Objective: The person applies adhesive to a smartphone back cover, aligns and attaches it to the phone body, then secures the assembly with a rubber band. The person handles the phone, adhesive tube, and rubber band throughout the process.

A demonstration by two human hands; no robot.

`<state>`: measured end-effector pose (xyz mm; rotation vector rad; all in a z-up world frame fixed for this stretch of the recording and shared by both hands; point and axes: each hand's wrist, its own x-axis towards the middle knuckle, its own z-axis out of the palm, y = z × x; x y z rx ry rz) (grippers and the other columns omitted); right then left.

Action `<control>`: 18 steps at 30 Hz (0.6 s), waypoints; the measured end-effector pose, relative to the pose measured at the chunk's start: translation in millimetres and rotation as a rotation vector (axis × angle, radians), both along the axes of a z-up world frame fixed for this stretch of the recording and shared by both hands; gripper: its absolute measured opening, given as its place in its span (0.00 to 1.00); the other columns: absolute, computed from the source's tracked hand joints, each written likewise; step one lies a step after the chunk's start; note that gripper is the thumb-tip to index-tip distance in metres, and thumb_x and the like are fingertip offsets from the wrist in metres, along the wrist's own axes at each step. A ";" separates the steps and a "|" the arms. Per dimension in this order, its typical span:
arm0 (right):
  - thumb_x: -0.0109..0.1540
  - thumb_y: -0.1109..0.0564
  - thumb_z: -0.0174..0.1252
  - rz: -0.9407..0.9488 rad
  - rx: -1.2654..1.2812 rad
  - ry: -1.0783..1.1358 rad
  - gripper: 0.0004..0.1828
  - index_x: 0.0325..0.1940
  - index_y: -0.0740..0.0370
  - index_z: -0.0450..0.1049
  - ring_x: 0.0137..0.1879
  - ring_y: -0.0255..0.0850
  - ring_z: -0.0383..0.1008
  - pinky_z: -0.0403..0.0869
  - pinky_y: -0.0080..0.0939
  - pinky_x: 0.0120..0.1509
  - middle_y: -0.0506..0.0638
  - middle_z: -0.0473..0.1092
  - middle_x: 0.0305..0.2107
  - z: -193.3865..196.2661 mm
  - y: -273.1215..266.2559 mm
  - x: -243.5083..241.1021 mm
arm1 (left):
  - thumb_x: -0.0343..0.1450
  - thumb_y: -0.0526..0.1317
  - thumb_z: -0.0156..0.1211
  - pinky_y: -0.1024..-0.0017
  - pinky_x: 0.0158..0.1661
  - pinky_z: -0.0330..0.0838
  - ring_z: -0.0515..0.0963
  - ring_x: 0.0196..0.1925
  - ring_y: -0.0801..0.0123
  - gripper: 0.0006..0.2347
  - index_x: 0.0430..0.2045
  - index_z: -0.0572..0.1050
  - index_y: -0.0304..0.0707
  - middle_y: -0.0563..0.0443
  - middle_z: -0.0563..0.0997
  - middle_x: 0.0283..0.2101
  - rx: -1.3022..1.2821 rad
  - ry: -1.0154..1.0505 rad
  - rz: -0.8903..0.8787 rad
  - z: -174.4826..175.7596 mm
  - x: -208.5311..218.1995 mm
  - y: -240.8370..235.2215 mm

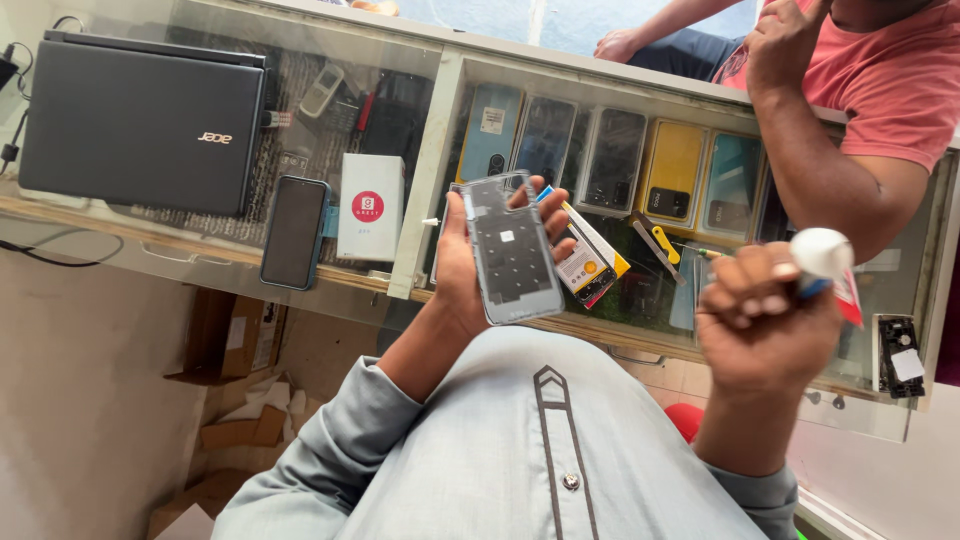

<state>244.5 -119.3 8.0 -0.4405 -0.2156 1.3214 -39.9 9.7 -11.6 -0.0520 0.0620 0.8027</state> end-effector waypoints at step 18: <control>0.77 0.38 0.40 -0.514 -0.028 -0.294 0.30 0.35 0.62 0.70 0.26 0.36 0.55 0.55 0.34 0.33 0.47 0.60 0.20 -66.3 -65.6 80.5 | 0.67 0.74 0.34 0.51 0.59 0.74 0.75 0.64 0.50 0.43 0.71 0.56 0.43 0.37 0.70 0.67 0.144 0.674 0.154 -121.2 -79.6 38.8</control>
